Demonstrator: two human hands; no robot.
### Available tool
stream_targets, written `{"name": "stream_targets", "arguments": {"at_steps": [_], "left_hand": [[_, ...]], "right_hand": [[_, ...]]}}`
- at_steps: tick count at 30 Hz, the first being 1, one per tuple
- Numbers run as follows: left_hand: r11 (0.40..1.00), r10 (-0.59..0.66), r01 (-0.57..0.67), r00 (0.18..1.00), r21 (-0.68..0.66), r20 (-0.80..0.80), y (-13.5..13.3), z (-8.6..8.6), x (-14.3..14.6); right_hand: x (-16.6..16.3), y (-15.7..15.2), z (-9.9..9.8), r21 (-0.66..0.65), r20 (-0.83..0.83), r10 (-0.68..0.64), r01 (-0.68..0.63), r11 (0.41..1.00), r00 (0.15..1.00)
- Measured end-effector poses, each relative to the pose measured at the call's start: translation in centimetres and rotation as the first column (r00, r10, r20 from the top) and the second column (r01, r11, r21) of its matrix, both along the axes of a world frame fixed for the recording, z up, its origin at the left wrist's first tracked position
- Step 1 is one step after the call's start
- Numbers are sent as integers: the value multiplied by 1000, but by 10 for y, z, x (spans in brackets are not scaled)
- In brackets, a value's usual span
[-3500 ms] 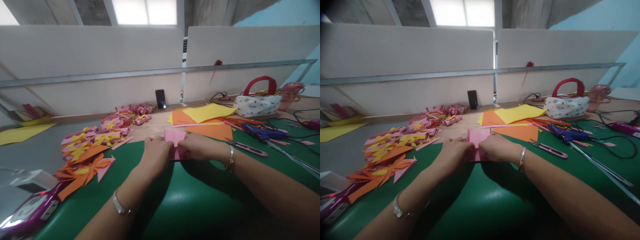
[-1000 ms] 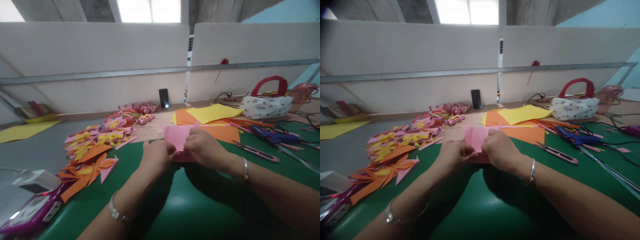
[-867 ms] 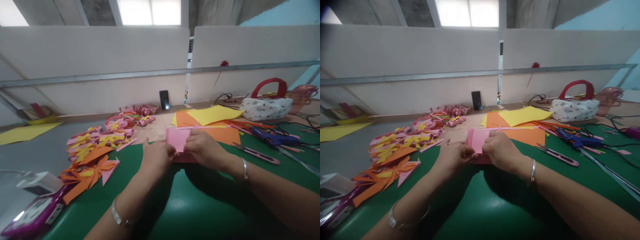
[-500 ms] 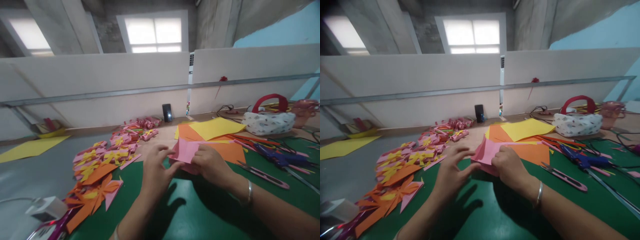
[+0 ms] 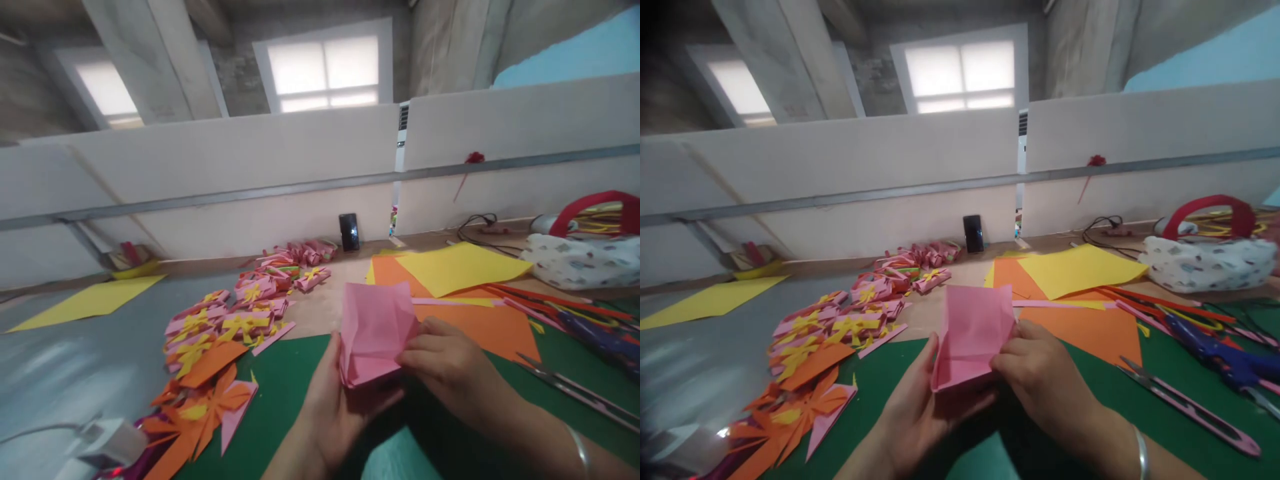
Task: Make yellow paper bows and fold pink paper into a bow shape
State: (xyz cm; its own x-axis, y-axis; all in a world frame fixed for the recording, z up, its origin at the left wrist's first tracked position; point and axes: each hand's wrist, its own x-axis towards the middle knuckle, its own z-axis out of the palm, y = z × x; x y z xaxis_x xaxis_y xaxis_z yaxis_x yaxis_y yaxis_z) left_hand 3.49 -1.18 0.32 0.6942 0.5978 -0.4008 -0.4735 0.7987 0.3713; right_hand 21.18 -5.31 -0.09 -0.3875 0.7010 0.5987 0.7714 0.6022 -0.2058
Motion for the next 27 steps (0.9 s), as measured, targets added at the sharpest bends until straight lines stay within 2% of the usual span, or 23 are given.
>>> {"name": "stream_targets", "arguments": {"at_steps": [2, 4, 6, 8, 13, 18, 21, 24, 27], "left_hand": [[989, 147, -147, 988, 20, -34, -3, -4, 6], [955, 288, -276, 950, 106, -123, -7, -6, 11], [932, 339, -299, 919, 204, -199, -12, -8, 15], [932, 311, -256, 928, 255, -204, -17, -8, 16], [949, 187, -139, 971, 282, -151, -24, -5, 15], [967, 126, -90, 982, 239, -139, -24, -2, 18], [980, 84, -65, 992, 190, -95, -23, 5, 19], [985, 34, -25, 998, 169, -53, -23, 10, 18], [980, 65, -57, 997, 193, -36, -24, 8, 17]], "right_hand": [[-3, -2, 1, -47, 32, 16, -14, 999, 999], [-10, -5, 2, -84, 23, 38, -36, 996, 999], [-19, -8, 3, -121, -29, 41, -45, 992, 999], [-27, -10, 2, -162, -88, 25, -39, 986, 996], [-35, -14, -6, -230, -182, -45, 2, 973, 982], [-31, -19, -10, -322, -320, -29, -80, 943, 947], [-26, -20, -6, -374, -312, -28, -95, 922, 950], [-22, -18, -4, -373, -262, 33, -133, 918, 965], [-22, -16, -7, -384, -264, 62, -164, 909, 962]]}}
